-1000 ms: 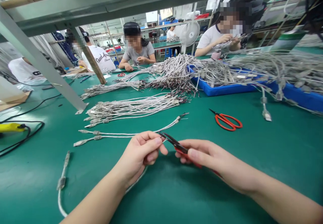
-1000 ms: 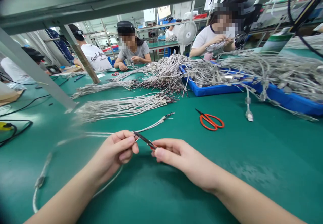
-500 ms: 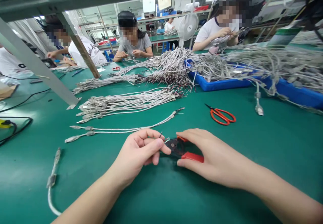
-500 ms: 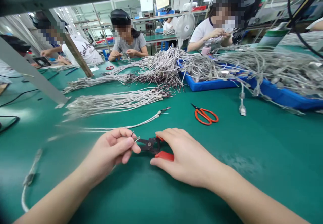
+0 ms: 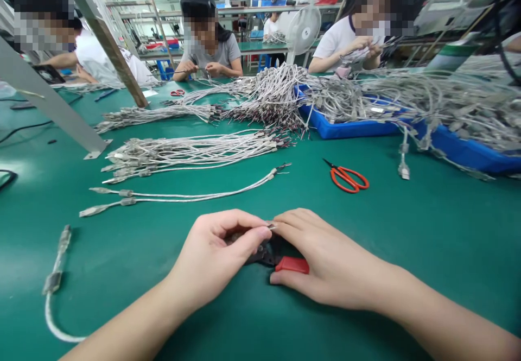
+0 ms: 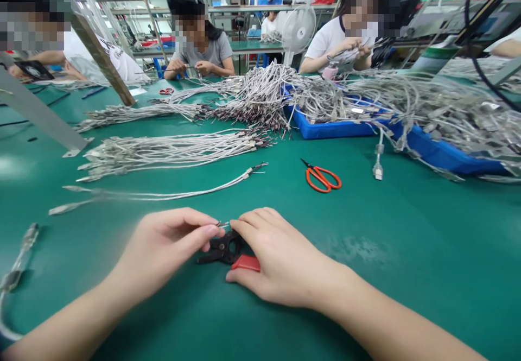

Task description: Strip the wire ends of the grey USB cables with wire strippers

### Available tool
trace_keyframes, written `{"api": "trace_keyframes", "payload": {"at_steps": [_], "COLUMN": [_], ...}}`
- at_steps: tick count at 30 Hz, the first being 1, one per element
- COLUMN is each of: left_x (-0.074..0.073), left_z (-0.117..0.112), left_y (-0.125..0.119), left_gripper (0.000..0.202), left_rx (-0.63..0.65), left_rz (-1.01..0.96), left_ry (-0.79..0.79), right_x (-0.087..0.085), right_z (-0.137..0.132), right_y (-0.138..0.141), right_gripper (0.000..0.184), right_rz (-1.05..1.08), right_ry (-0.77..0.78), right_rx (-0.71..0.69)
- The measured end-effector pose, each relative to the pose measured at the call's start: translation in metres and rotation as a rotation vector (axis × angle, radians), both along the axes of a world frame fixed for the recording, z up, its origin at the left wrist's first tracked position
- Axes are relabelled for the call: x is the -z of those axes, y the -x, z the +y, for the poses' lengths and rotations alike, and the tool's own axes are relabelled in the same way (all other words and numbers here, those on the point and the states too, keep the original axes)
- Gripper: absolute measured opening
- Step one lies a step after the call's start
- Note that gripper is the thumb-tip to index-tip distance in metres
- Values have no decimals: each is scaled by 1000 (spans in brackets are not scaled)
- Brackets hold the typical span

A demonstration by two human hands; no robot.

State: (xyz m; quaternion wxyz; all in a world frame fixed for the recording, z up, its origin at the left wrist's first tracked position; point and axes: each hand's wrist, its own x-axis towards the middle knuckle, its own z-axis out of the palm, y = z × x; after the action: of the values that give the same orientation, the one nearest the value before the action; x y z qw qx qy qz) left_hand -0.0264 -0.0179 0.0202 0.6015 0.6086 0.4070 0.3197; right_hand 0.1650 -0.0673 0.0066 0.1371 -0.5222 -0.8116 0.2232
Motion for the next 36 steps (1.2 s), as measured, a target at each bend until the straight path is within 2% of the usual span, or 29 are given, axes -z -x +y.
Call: {"api": "trace_keyframes", "payload": {"at_steps": [4, 7, 11, 15, 19, 24, 28, 30, 32, 36], "left_x": [1, 1, 1, 1, 2, 1, -2, -2, -1, -2], "left_z": [2, 2, 1, -1, -3, -4, -2, -2, -2, -3], "left_y": [0, 0, -2, -4, -5, -4, 1, 2, 1, -2], "left_gripper": [7, 8, 3, 4, 6, 1, 11, 13, 14, 17], "left_rx": [2, -29, -60, -22, 23, 87, 365, 442, 413, 228], "left_rz": [11, 27, 40, 14, -7, 7, 15, 22, 49, 93], "left_ry": [-65, -108, -104, -62, -8, 81, 282, 344, 332, 176], "right_x": [3, 4, -3, -8, -5, -2, -2, -1, -1, 1], "right_z": [0, 3, 7, 4, -3, -4, -3, -3, -3, -6], "right_y": [-1, -5, -7, 3, 17, 18, 15, 15, 16, 15], "right_gripper": [44, 44, 36, 35, 32, 25, 25, 25, 26, 29], "right_rz": [17, 77, 428, 855, 1091, 1107, 1097, 1076, 1051, 997], "right_ry": [5, 10, 152, 321, 314, 301, 349, 366, 333, 137], "right_rx": [75, 238, 447, 420, 384, 326, 324, 317, 323, 365]}}
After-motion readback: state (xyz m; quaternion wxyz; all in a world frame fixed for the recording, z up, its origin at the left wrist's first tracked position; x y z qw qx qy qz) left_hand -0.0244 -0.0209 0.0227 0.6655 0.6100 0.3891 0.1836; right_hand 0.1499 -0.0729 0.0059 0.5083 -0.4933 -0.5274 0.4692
